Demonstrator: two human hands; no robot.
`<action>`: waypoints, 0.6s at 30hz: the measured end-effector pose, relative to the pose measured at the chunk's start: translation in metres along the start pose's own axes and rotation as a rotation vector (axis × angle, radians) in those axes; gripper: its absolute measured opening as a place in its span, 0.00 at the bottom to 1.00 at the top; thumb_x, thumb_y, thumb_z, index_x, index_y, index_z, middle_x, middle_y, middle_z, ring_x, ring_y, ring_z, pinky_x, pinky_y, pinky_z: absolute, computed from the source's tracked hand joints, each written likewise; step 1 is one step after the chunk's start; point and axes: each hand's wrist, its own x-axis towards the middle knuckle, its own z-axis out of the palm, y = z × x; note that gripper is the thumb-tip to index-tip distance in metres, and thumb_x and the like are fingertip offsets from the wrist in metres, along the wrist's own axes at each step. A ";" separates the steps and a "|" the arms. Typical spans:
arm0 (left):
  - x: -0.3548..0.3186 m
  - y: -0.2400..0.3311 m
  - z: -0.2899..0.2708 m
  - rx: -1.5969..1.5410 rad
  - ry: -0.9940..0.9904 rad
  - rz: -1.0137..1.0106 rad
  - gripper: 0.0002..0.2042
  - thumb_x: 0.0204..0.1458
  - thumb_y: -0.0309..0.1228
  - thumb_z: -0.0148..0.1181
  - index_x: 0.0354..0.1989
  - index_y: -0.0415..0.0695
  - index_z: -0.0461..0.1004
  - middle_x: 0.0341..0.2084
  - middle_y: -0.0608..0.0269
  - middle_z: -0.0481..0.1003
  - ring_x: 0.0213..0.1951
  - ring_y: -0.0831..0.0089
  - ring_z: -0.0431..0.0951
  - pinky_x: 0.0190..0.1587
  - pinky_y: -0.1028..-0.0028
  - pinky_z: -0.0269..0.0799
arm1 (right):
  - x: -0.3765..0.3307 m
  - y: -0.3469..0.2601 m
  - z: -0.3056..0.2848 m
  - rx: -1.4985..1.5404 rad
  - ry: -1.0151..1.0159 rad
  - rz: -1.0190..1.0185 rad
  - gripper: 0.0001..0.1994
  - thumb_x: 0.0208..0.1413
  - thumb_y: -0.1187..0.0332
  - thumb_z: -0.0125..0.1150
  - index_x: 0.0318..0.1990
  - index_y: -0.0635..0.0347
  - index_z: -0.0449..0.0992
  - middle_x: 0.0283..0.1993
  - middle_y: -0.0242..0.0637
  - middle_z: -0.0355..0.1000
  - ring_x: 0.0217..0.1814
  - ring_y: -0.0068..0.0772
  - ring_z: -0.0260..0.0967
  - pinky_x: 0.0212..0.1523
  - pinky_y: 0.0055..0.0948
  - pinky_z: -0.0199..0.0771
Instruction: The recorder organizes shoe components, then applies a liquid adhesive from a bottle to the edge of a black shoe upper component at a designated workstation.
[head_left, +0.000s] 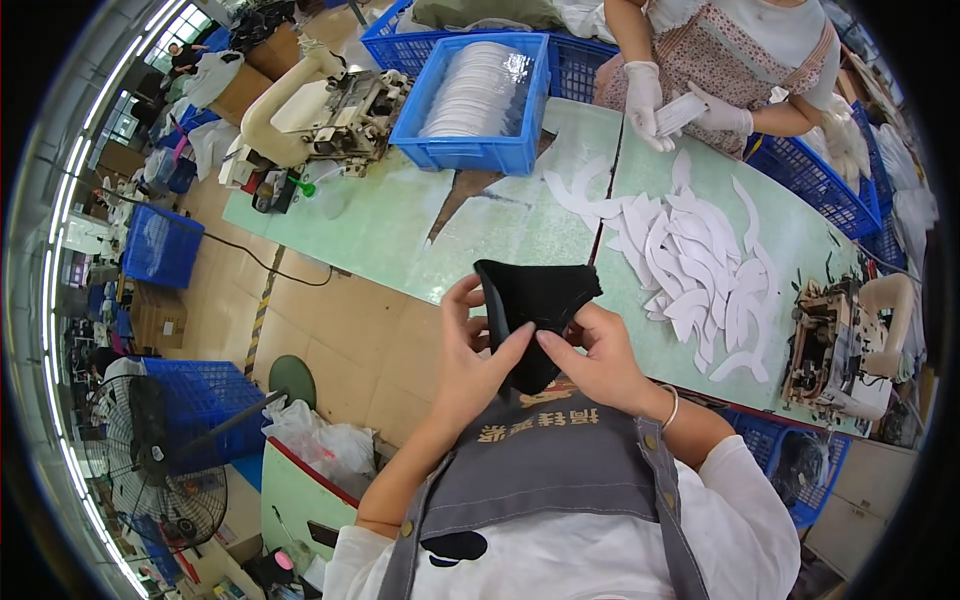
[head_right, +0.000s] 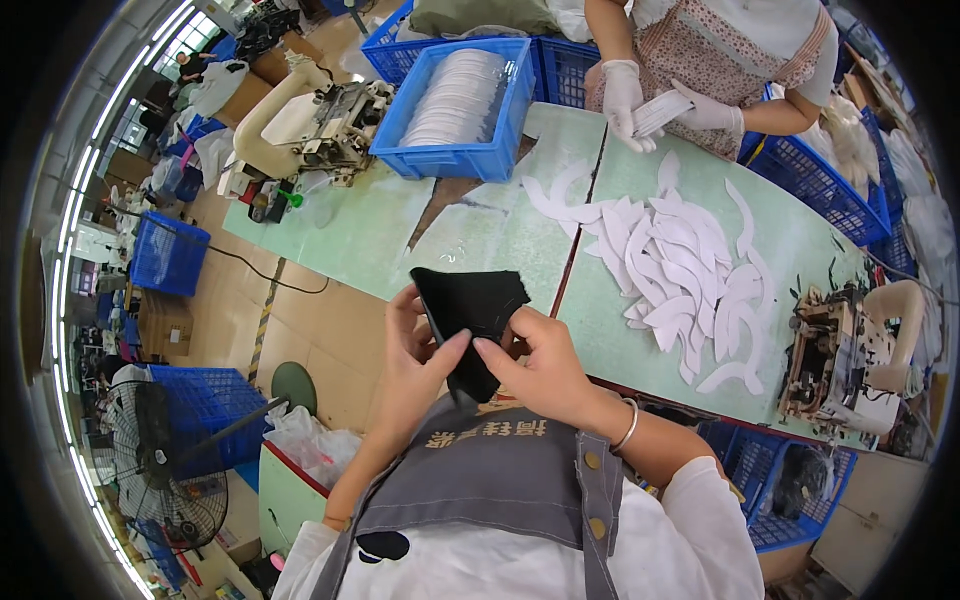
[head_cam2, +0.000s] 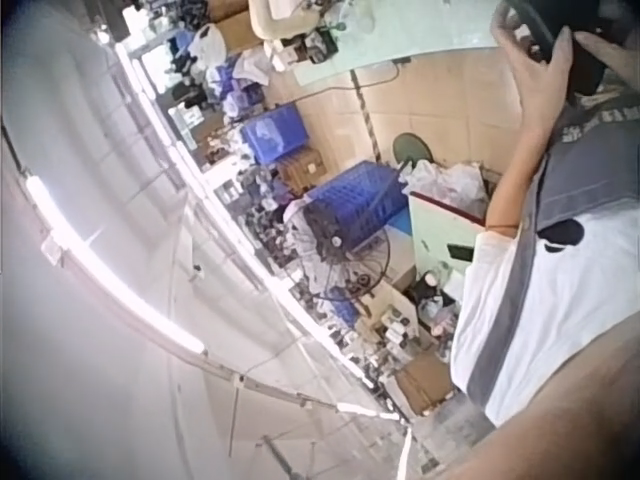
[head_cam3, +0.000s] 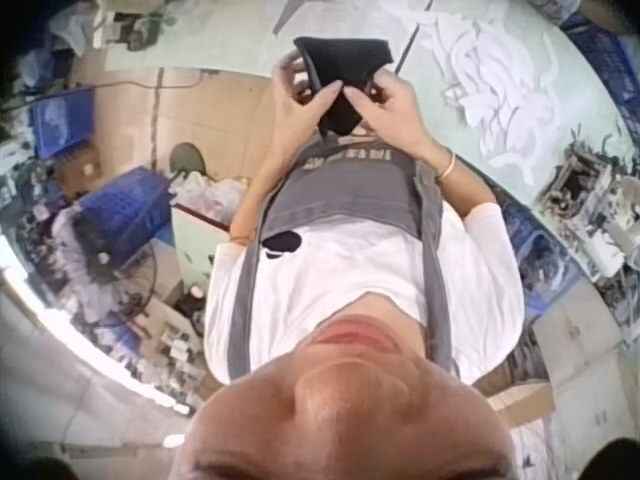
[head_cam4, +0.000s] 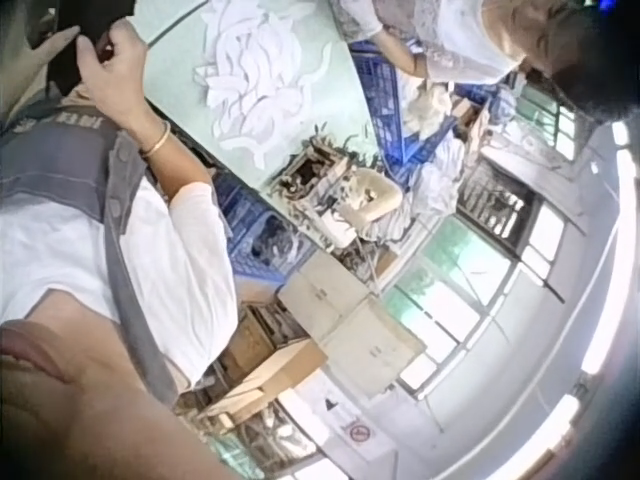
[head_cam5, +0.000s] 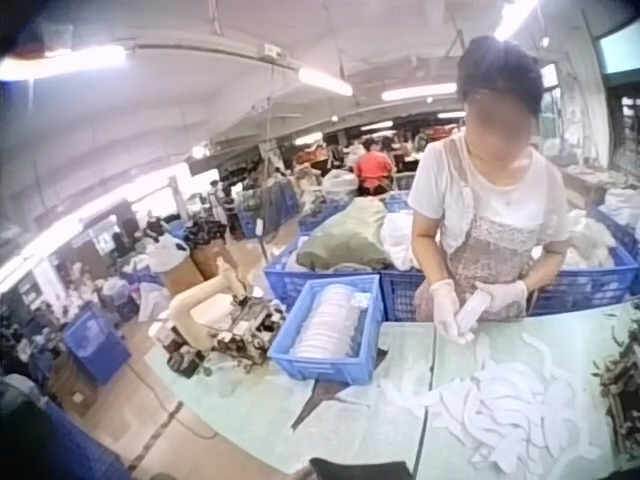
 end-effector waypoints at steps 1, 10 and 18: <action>-0.002 -0.003 -0.001 0.003 0.047 0.054 0.20 0.47 0.27 0.57 0.49 0.35 0.62 0.42 0.58 0.68 0.39 0.76 0.71 0.40 0.78 0.67 | -0.003 0.004 0.000 0.021 0.024 0.018 0.10 0.49 0.72 0.58 0.22 0.63 0.63 0.17 0.25 0.59 0.20 0.10 0.54 0.17 0.16 0.52; 0.012 0.018 -0.021 -0.507 -0.048 -0.532 0.16 0.55 0.36 0.46 0.43 0.35 0.68 0.37 0.57 0.73 0.35 0.73 0.75 0.40 0.75 0.72 | 0.015 0.009 -0.022 0.510 -0.004 0.199 0.08 0.54 0.70 0.53 0.36 0.66 0.72 0.30 0.28 0.69 0.28 0.12 0.62 0.28 0.13 0.61; 0.004 0.008 -0.023 -0.336 -0.129 -0.285 0.17 0.56 0.33 0.46 0.50 0.35 0.62 0.42 0.57 0.70 0.43 0.73 0.71 0.43 0.74 0.69 | 0.018 0.001 -0.007 0.487 0.336 0.014 0.07 0.55 0.72 0.50 0.39 0.67 0.68 0.32 0.30 0.69 0.32 0.13 0.62 0.34 0.15 0.63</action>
